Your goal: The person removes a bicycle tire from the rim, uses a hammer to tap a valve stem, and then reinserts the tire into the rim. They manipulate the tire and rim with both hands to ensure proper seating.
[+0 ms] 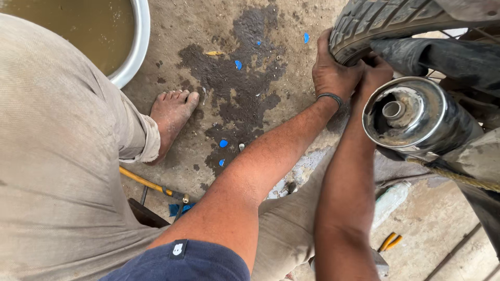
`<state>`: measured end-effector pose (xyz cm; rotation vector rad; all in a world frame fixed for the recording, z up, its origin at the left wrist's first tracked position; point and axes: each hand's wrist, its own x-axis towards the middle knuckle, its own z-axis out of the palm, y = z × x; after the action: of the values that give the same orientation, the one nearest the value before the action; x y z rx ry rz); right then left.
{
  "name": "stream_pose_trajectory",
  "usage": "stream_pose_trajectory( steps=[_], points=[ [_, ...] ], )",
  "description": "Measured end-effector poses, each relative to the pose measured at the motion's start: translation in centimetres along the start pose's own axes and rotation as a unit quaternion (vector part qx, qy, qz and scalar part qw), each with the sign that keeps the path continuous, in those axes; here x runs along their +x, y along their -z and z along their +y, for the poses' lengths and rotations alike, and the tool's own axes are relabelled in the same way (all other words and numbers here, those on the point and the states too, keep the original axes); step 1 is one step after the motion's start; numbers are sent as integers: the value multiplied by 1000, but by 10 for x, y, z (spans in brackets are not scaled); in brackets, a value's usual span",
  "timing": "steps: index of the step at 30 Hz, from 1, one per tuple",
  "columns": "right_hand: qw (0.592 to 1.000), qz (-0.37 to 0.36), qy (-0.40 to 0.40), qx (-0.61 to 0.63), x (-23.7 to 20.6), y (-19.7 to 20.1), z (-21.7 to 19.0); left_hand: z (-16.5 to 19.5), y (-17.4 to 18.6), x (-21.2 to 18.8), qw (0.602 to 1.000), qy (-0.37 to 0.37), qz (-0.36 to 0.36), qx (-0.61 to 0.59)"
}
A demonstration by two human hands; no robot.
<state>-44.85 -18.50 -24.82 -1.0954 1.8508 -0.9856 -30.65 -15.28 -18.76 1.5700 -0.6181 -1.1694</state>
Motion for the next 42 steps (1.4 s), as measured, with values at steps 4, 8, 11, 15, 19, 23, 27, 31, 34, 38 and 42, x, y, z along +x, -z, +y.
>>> stream_pose_trajectory(
  steps=[4,8,11,15,19,23,27,31,34,38,42],
  points=[
    [977,44,117,-173,-3,10,-7,-3,0,3,1000,-20,-13,-3],
    [928,80,225,-285,-7,17,-1,-4,-1,2,999,-44,0,-9],
    [959,52,215,-176,-1,17,7,-3,-1,1,1000,-17,-15,-9],
    [969,2,235,-79,11,14,12,-3,-2,8,999,-24,-34,-1],
    [916,42,231,-324,10,11,4,-5,-5,23,996,-70,-45,-15],
    [920,71,212,-320,-10,8,-13,-9,-1,24,995,-68,-60,-37],
    [886,53,325,-326,-27,15,-24,-15,5,11,994,-91,-58,-28],
    [879,-2,163,-448,-13,28,-20,-17,10,8,994,-81,-75,-15],
    [794,-31,222,-565,5,31,-9,-17,10,9,995,-75,-72,-6],
    [869,59,343,-351,0,28,8,-17,8,8,994,-87,-65,-10],
    [926,-44,229,-297,-2,34,15,-17,6,4,998,-51,-41,-15]
  ],
)
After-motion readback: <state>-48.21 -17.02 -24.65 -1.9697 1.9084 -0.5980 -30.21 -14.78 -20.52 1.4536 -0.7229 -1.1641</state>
